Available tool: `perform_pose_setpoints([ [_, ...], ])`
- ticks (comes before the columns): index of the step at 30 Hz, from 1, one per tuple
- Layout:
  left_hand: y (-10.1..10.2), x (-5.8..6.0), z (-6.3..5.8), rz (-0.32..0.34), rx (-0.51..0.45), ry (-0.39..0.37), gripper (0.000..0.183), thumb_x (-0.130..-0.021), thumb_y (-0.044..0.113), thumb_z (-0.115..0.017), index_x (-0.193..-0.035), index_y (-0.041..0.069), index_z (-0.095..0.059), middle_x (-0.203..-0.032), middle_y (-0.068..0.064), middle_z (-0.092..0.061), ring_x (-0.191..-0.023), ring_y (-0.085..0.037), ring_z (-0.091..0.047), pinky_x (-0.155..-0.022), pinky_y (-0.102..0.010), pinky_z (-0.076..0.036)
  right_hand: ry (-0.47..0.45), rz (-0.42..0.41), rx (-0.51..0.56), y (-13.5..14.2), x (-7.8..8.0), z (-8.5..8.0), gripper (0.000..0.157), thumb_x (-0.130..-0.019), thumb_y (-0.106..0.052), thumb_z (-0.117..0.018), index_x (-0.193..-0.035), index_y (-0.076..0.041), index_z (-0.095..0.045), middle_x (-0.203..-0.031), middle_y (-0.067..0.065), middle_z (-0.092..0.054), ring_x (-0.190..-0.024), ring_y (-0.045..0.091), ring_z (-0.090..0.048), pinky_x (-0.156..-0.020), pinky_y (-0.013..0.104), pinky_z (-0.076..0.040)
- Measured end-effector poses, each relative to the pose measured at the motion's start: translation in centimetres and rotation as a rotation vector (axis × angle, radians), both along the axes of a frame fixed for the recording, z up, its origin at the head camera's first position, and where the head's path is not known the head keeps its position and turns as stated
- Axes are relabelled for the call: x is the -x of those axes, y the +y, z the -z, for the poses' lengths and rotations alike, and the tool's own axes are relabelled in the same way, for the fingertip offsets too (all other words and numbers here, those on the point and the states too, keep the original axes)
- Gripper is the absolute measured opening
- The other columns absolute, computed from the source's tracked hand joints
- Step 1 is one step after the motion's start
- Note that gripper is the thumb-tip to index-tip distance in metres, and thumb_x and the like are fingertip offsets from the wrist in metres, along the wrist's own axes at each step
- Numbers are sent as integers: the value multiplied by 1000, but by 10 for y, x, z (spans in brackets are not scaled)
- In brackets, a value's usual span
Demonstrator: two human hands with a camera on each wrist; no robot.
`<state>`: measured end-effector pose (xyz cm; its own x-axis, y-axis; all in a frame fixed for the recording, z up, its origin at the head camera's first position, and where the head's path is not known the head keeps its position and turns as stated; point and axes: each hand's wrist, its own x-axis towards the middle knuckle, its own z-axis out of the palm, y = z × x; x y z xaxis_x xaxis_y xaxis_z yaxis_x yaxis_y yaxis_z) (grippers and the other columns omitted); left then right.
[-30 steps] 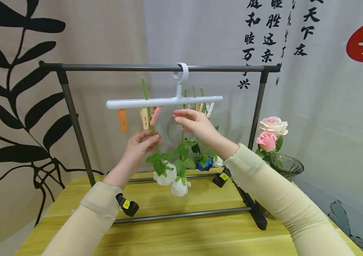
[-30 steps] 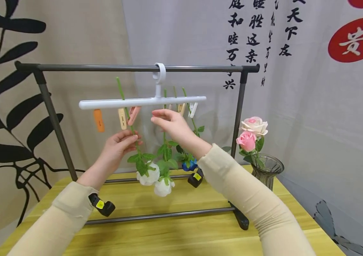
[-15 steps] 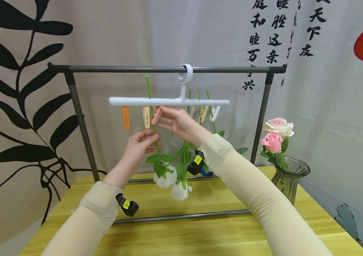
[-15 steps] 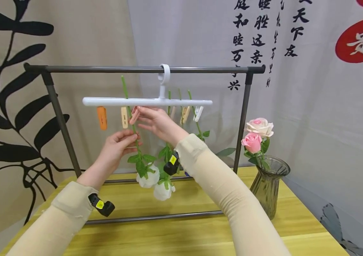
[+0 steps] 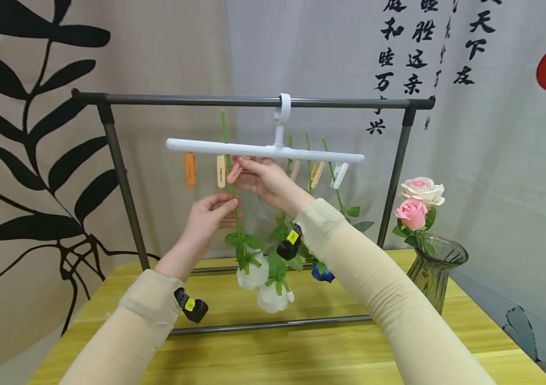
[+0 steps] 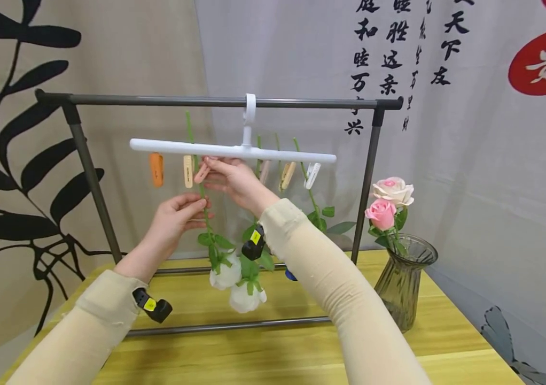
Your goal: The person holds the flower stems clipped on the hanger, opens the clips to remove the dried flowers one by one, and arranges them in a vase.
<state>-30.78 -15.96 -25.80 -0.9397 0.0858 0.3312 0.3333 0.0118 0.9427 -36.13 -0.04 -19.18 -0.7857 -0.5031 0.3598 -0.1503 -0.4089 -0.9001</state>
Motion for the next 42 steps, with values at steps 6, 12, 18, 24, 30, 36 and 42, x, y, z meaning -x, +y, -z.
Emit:
perform_pose_setpoints([
  [6, -1, 0, 12, -2, 56, -40, 38, -97, 19, -61, -124, -8, -57, -103, -6, -69, -83, -15, -67, -76, -38, -57, 3, 80, 24, 1, 3, -1, 20, -101, -8, -51, -90, 0, -65, -73, 7, -70, -74, 21, -68, -90, 44, -51],
  [12, -5, -5, 35, 3, 106, -83, 34, -97, 22, -62, -119, -4, -61, -100, -4, -70, -87, -18, -68, -77, -39, -56, -21, 110, 47, 5, 4, -3, 18, -100, -6, -52, -91, 0, -66, -76, 10, -69, -73, 21, -68, -89, 42, -52],
  [18, -7, -17, 52, 28, 137, -93, 26, -98, 18, -60, -113, -4, -62, -100, -7, -69, -88, -26, -68, -75, -40, -57, -24, 146, 48, 9, 3, -6, 16, -100, -5, -53, -90, 1, -65, -76, 10, -70, -72, 20, -68, -86, 39, -53],
  [24, -13, -34, 64, 28, 144, -129, 26, -97, 19, -62, -112, -2, -63, -99, -9, -69, -86, -24, -68, -75, -41, -57, -28, 153, 29, 11, 4, -4, 15, -99, -6, -55, -90, 0, -66, -77, 10, -69, -71, 20, -67, -85, 39, -54],
  [30, -16, -48, 64, 61, 159, -113, 29, -97, 20, -62, -114, -3, -62, -103, -11, -69, -88, -25, -69, -75, -38, -56, -48, 189, -39, 13, 5, 2, 10, -99, -9, -56, -99, -3, -64, -89, 9, -66, -77, 18, -64, -87, 39, -53],
  [36, -16, -52, 43, 77, 156, -40, 33, -97, 25, -63, -114, -3, -62, -105, -11, -69, -91, -28, -68, -77, -43, -56, -80, 206, -64, 14, 4, 4, 21, -100, -11, -54, -116, 1, -59, -110, 18, -60, -88, 21, -62, -93, 42, -50],
  [42, -14, -50, 21, 77, 150, 8, 33, -98, 22, -61, -117, -4, -61, -110, -13, -68, -90, -25, -70, -78, -43, -56, -86, 195, -84, 13, 0, 2, 19, -100, -13, -54, -115, -3, -58, -124, 23, -56, -110, 28, -59, -95, 44, -48],
])
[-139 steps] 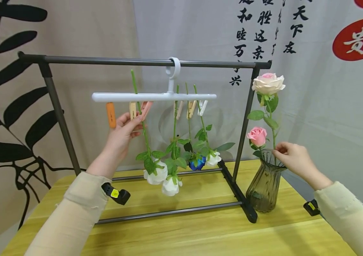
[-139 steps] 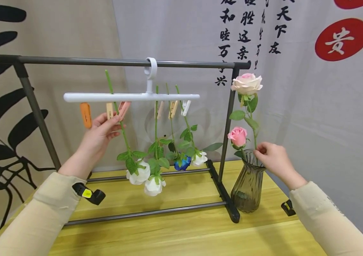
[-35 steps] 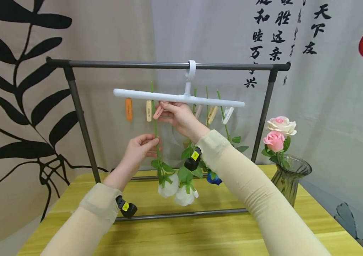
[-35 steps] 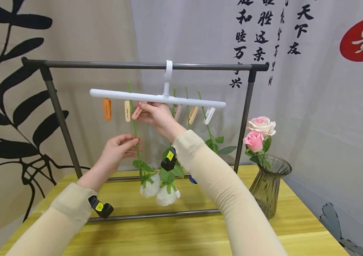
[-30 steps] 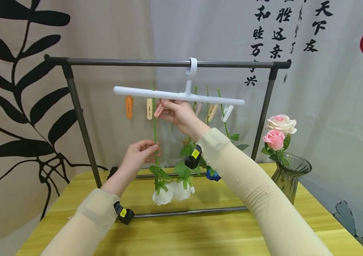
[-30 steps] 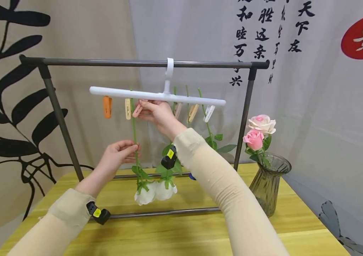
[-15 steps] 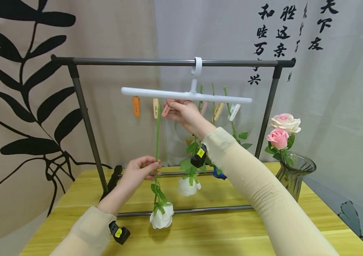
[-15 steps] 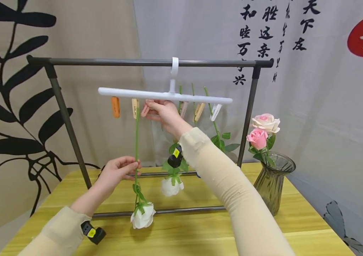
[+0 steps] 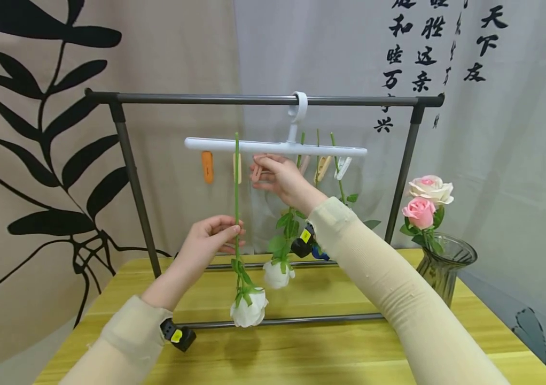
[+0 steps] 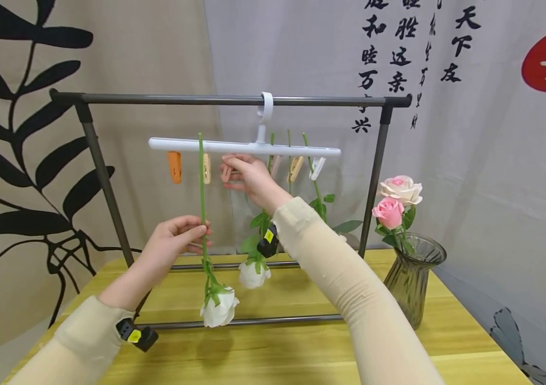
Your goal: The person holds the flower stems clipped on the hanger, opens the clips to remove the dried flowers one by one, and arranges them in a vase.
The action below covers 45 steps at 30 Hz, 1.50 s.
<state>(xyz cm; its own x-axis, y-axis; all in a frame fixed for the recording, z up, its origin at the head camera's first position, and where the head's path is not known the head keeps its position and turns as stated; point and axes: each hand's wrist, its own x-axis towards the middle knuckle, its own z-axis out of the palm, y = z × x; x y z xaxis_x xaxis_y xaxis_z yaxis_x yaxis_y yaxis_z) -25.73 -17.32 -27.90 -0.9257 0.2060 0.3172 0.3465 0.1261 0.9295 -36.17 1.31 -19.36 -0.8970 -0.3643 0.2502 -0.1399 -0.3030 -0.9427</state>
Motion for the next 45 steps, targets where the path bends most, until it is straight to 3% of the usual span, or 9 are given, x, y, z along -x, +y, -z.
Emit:
perform_pose_setpoints([
  [9, 4, 2, -16, -1, 28, 30, 35, -98, 25, -61, -120, -2, -61, -111, -13, -68, -91, -24, -69, -76, -37, -56, -1, -37, -67, 6, -6, 3, 19, -99, -17, -57, -110, -2, -57, -119, 17, -60, -108, 31, -59, -95, 43, -49],
  [13, 7, 2, -20, 4, 26, 37, 33, -98, 23, -61, -119, -2, -62, -109, -12, -69, -92, -26, -69, -76, -37, -56, 31, -69, -230, 19, -18, 9, 42, -100, -19, -56, -134, 3, -46, -128, 20, -56, -111, 32, -59, -92, 40, -50],
  [16, 10, 1, -24, 8, 24, 53, 32, -97, 22, -61, -118, -2, -62, -107, -11, -70, -90, -26, -69, -74, -37, -56, 136, -54, -412, 34, -32, 13, 49, -99, -21, -57, -141, 2, -43, -129, 19, -57, -109, 30, -60, -91, 39, -51],
  [21, 17, 2, -30, 20, 15, 76, 30, -97, 21, -62, -117, -1, -64, -105, -9, -70, -87, -24, -70, -72, -37, -56, 502, 111, -661, 57, -60, 16, 36, -96, -23, -62, -128, -5, -59, -113, 8, -65, -96, 19, -64, -83, 37, -54],
  [29, 30, 3, -32, 65, 11, 83, 27, -96, 19, -63, -116, -1, -65, -102, -8, -71, -82, -20, -70, -70, -39, -56, 1587, 442, -797, 73, -88, 9, 24, -85, -10, -74, -107, -3, -67, -107, 11, -65, -98, 25, -62, -84, 37, -51],
  [32, 34, 4, -31, 76, 14, 80, 28, -97, 19, -63, -116, -2, -65, -102, -9, -71, -80, -19, -70, -69, -35, -56, 1874, 527, -821, 72, -88, 7, 22, -83, -10, -72, -105, -6, -68, -112, 11, -65, -105, 28, -61, -93, 41, -48],
  [36, 38, 2, -31, 101, 35, 75, 29, -97, 19, -62, -117, -2, -64, -104, -10, -71, -80, -19, -70, -70, -34, -56, 2064, 568, -901, 70, -87, 9, 25, -84, -8, -74, -108, -10, -69, -120, 10, -64, -116, 27, -58, -105, 43, -39],
  [40, 42, -2, -28, 125, 51, 57, 28, -97, 18, -61, -118, 0, -65, -106, -12, -70, -82, -20, -69, -71, -34, -56, 2122, 560, -973, 70, -85, 11, 27, -83, -7, -76, -109, -12, -70, -122, 9, -64, -122, 26, -55, -111, 44, -31],
  [45, 44, -5, -25, 158, 79, 44, 27, -97, 17, -61, -116, -1, -65, -103, -13, -70, -81, -21, -67, -71, -38, -56, 2175, 529, -930, 71, -80, 13, 20, -82, -5, -77, -99, -13, -72, -112, 6, -68, -115, 24, -59, -108, 44, -36],
])
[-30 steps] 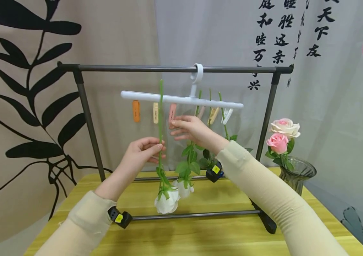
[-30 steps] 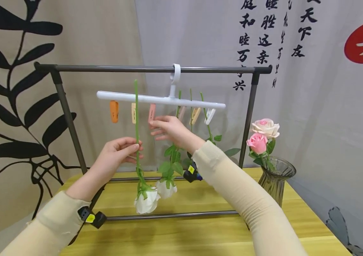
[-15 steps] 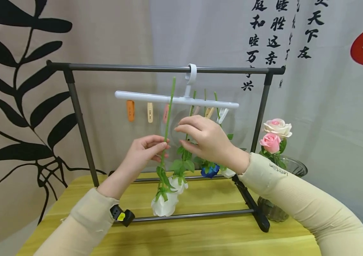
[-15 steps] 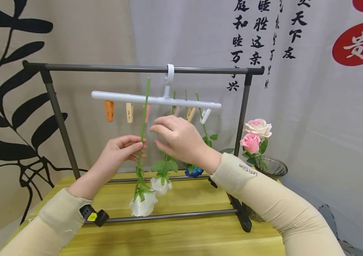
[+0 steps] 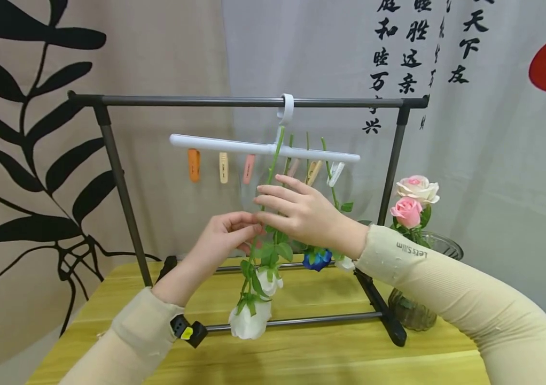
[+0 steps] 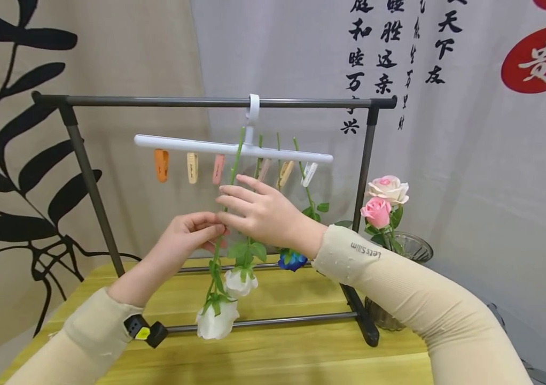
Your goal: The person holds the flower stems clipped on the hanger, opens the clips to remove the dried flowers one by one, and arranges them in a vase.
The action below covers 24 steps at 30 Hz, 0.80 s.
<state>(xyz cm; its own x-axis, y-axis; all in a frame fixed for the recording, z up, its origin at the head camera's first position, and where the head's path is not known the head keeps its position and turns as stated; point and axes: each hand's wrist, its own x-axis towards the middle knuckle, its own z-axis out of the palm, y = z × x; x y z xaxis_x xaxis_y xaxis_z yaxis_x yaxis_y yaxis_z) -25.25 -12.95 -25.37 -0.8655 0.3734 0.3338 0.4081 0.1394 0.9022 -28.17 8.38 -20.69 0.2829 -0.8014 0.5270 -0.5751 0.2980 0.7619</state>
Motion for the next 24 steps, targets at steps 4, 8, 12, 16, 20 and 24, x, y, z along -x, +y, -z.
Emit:
perform_pose_setpoints([
  [4, 0, 0, 3, 33, 15, -5, 28, -98, 16, -60, -118, -3, -64, -103, -11, -70, -82, -21, -68, -71, -37, -56, 17, -26, -24, 2, 1, 1, 16, -81, -6, -77, -96, -12, -73, -106, 5, -69, -110, 23, -61, -105, 43, -39],
  [8, 3, 1, 5, 77, 20, -19, 30, -98, 15, -59, -119, -6, -62, -105, -14, -69, -82, -22, -69, -70, -36, -56, 16, -26, -40, 7, 0, 3, 13, -84, -5, -75, -95, -12, -73, -103, 5, -69, -107, 22, -62, -106, 42, -38],
  [12, 8, 3, 6, 119, 29, -25, 29, -98, 17, -61, -118, -3, -64, -99, -9, -70, -84, -28, -69, -70, -39, -56, 17, -41, -46, 14, 0, 5, 9, -88, -5, -71, -94, -11, -73, -100, 4, -69, -103, 22, -64, -103, 41, -42],
  [16, 11, 4, 5, 139, 35, -29, 32, -99, 23, -59, -119, -1, -64, -99, -10, -69, -85, -30, -67, -73, -46, -55, 6, -51, -38, 25, -2, 6, 12, -93, -4, -63, -94, -10, -73, -98, 5, -69, -100, 23, -65, -99, 41, -45],
  [20, 16, 13, 3, 120, 9, -18, 35, -100, 26, -56, -120, -2, -64, -105, -15, -67, -83, -23, -67, -73, -44, -56, -4, -45, -1, 43, -4, 1, 15, -94, -1, -59, -94, -7, -73, -97, 8, -70, -97, 25, -66, -95, 43, -48],
  [24, 20, 28, 5, 48, -28, -7, 33, -100, 24, -58, -120, -2, -63, -108, -17, -66, -84, -23, -69, -76, -41, -56, -35, -54, 68, 63, -7, -7, 14, -93, -1, -58, -94, -4, -72, -96, 11, -70, -93, 29, -66, -90, 46, -50],
])
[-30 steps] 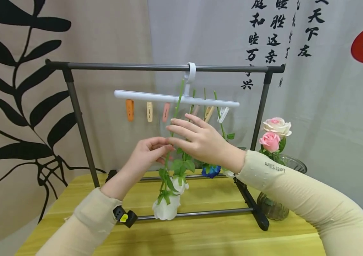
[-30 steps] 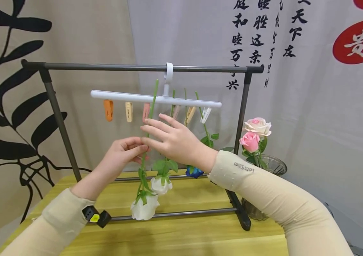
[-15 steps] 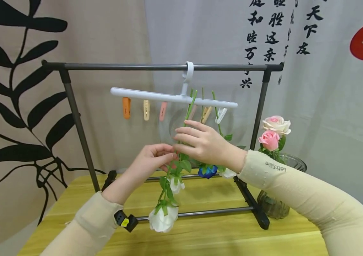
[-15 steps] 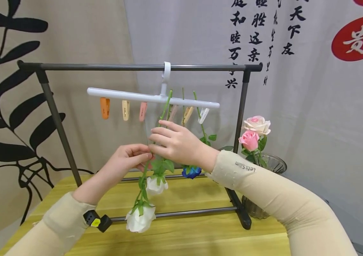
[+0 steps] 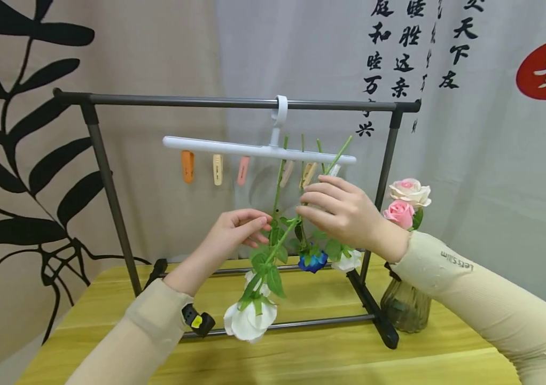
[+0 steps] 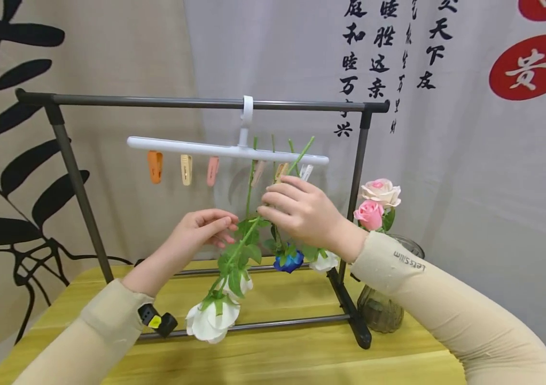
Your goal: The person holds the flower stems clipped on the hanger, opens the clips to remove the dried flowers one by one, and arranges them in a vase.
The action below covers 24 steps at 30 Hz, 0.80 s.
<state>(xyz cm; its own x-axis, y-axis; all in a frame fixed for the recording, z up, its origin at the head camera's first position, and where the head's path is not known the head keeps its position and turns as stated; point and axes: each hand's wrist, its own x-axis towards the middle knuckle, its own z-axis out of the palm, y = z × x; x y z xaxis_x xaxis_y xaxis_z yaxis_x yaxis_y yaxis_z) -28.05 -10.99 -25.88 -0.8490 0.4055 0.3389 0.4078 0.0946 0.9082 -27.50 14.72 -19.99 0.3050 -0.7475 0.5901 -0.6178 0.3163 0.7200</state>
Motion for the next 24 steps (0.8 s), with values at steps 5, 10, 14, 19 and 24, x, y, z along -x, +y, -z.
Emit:
perform_pose_setpoints([
  [5, 10, 18, 1, -144, -67, 27, 33, -97, 22, -62, -123, 2, -61, -111, -15, -65, -98, -28, -63, -92, -40, -47, -61, 13, 137, 26, -9, -15, 15, -96, -7, -59, -94, -2, -72, -93, 13, -70, -88, 32, -66, -89, 49, -50],
  [10, 21, 39, 1, -263, -106, 69, 42, -94, 20, -66, -132, 5, -55, -118, -15, -59, -109, -27, -56, -95, -41, -44, -129, 31, 327, 54, -14, -27, 11, -91, -7, -65, -90, 0, -74, -89, 13, -71, -82, 34, -65, -84, 48, -51],
  [14, 30, 53, -1, -287, -155, 53, 50, -92, 14, -66, -138, 5, -49, -129, -17, -54, -115, -30, -52, -96, -42, -44, -174, 56, 487, 78, -16, -32, 8, -80, 2, -73, -88, -1, -74, -86, 13, -71, -79, 33, -64, -76, 40, -50],
  [19, 40, 64, -3, -269, -194, 22, 49, -93, 12, -64, -139, 4, -47, -130, -17, -53, -119, -31, -50, -100, -44, -41, -260, 159, 641, 107, -20, -36, 12, -78, 5, -75, -89, 0, -74, -87, 13, -71, -81, 29, -64, -85, 19, -44],
  [24, 47, 70, -6, -268, -156, 13, 50, -94, 25, -66, -138, 9, -49, -130, -13, -55, -122, -29, -49, -103, -48, -35, -430, 281, 774, 130, -25, -34, 11, -83, 4, -73, -94, 2, -74, -88, 13, -71, -81, 0, -61, -78, 9, -45],
])
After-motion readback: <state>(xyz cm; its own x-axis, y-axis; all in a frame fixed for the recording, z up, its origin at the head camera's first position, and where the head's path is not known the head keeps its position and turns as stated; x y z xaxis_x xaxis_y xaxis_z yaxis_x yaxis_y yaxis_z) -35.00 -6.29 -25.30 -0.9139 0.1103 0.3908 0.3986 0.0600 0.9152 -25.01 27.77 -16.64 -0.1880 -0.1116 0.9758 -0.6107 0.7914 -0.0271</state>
